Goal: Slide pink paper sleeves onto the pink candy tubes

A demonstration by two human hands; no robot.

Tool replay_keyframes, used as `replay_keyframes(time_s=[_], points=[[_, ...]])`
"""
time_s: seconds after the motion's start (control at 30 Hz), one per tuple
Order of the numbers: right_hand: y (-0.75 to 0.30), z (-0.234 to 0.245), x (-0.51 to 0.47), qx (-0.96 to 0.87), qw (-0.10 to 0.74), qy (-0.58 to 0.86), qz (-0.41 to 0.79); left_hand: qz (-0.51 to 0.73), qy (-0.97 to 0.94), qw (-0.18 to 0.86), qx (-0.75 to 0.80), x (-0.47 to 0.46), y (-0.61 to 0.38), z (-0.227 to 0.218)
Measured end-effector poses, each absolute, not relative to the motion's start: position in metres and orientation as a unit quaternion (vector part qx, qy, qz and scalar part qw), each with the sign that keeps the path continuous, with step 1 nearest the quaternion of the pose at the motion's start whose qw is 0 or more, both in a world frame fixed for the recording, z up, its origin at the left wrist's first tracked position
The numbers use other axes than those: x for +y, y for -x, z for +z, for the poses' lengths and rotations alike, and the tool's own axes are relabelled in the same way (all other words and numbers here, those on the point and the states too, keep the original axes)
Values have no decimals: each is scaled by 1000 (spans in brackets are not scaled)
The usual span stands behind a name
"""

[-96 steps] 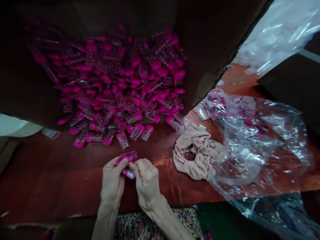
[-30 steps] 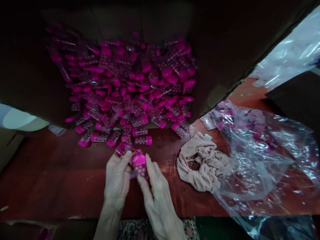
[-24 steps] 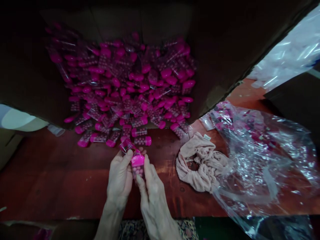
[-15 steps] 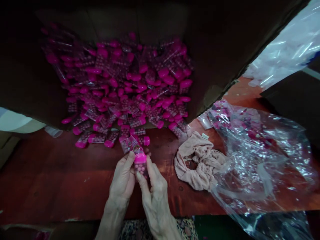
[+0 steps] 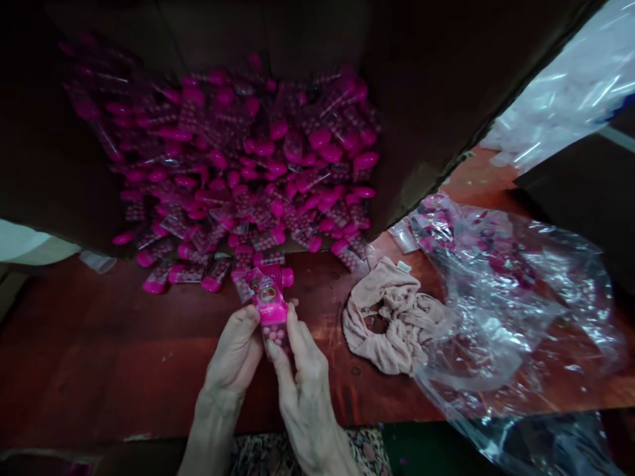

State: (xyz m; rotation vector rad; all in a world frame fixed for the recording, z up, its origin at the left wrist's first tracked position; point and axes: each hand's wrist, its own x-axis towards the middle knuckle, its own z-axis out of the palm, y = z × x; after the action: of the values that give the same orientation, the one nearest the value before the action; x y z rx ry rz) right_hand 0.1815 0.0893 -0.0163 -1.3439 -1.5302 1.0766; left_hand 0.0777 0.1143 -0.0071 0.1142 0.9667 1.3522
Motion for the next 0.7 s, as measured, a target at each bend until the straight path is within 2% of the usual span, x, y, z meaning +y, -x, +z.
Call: replay_keyframes(time_s=[0.13, 0.33, 0.5, 0.7], points=[[-183, -12, 92, -554, 380, 560, 485, 587, -86, 682, 428, 115, -79, -3], [-187, 4, 95, -591, 392, 544, 449, 564, -154, 697, 415, 114, -75, 0], [-187, 13, 95, -588, 395, 512, 485, 553, -181, 724, 369, 113, -71, 3], [-185, 3, 88, -601, 400, 554, 415, 568, -147, 656, 475, 107, -82, 4]])
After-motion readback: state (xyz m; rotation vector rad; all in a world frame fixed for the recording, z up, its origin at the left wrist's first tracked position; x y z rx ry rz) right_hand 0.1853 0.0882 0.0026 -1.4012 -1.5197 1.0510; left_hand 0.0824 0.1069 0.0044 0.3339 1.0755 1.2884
